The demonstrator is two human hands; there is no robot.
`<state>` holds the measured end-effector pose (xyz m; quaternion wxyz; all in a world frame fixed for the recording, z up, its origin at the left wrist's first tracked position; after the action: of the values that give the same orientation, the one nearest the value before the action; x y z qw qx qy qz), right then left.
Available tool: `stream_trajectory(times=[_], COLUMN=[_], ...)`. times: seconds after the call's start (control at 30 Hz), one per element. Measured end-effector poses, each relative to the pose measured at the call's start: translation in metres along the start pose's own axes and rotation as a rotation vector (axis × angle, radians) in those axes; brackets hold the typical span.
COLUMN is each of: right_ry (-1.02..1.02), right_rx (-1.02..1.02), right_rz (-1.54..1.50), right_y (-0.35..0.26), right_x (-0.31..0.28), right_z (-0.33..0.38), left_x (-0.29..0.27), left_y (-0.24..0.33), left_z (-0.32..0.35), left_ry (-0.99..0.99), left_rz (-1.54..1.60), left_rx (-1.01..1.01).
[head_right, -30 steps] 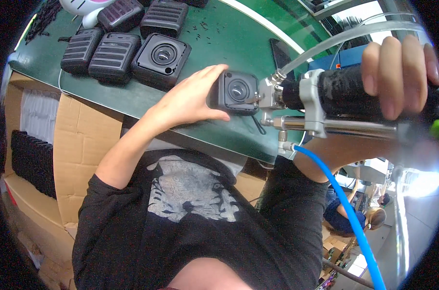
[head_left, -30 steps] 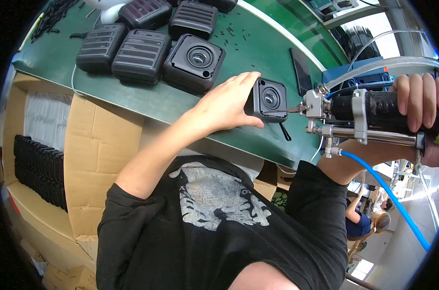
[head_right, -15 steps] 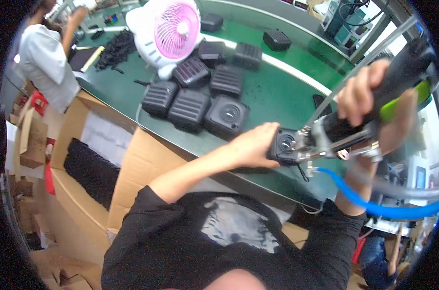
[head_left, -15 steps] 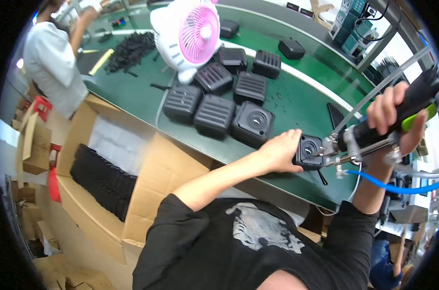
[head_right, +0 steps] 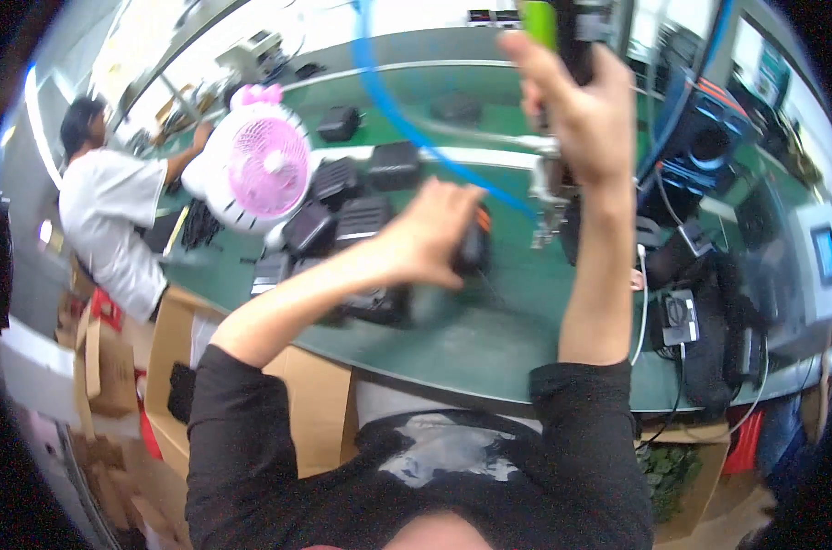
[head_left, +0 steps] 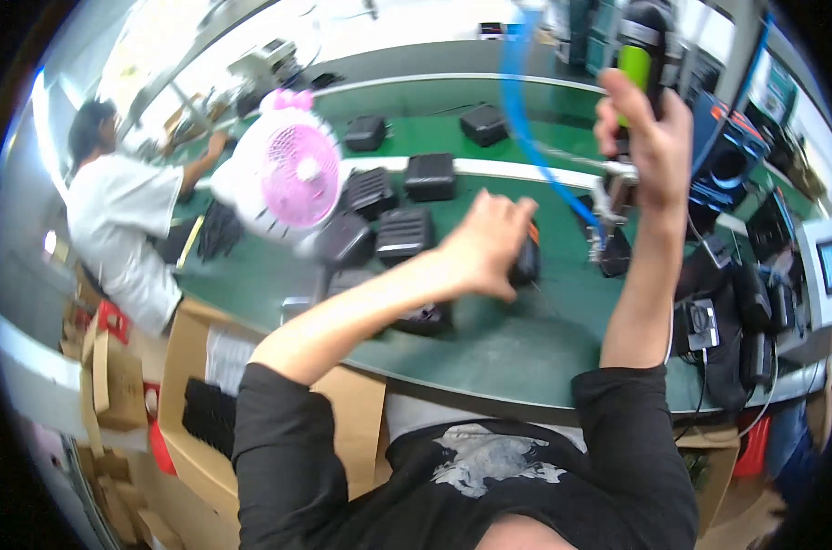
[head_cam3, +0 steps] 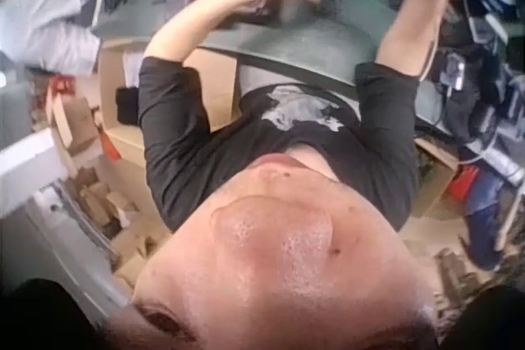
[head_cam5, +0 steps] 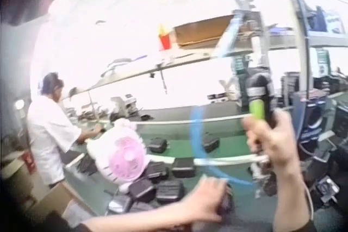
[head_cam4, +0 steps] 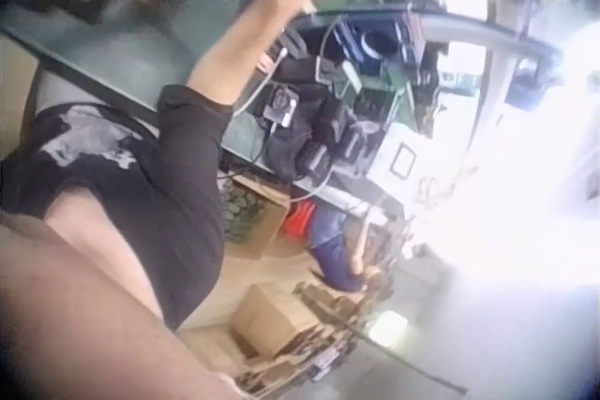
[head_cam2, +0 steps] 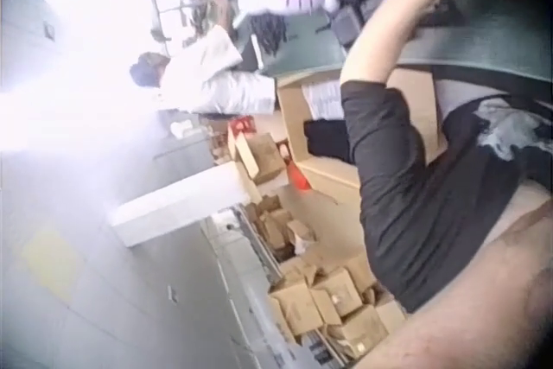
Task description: Assembling electronic housings using a pneumatic screwdriver on an assembly line.
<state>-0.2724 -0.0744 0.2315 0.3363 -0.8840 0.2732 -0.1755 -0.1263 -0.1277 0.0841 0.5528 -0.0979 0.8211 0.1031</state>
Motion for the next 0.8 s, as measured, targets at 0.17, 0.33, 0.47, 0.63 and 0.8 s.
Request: stream_trajectory(times=[0.17,0.33,0.47,0.63,0.8], right_ry=[-0.024,-0.066,-0.051,-0.133,-0.076], right_rx=[-0.058,0.010,0.036,0.155,0.163], right_rz=[-0.005,-0.139,-0.117,-0.187,-0.209], right_y=[-0.012,-0.006,-0.005,0.003,-0.028], right_x=[0.002,0.009,0.012,0.016,0.015], right_z=[-0.001,0.002,0.004,0.003,0.021], left_x=[-0.004,0.060,0.133,0.228,0.211], left_y=[-0.079,-0.095,-0.114,-0.184,-0.401], left_z=[-0.118,-0.250,-0.328,-0.329,-0.219], left_ry=[0.388,0.064,0.227,0.367,0.247], left_rz=[0.117,0.311,0.079,-0.267,-0.783], left_rx=[0.032,-0.017,-0.113,-0.345,-0.680])
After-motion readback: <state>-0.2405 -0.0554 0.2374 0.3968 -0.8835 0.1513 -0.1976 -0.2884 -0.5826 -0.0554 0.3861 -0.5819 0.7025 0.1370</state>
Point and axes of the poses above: each hand's wrist, its own z-axis away from the middle knuckle, its own x-axis out of the palm, y = z × x, the point moved 8 cm from there along -z, towards the middle knuckle, and after that the axes turned 10 degrees about y, right-handed, at the moved point
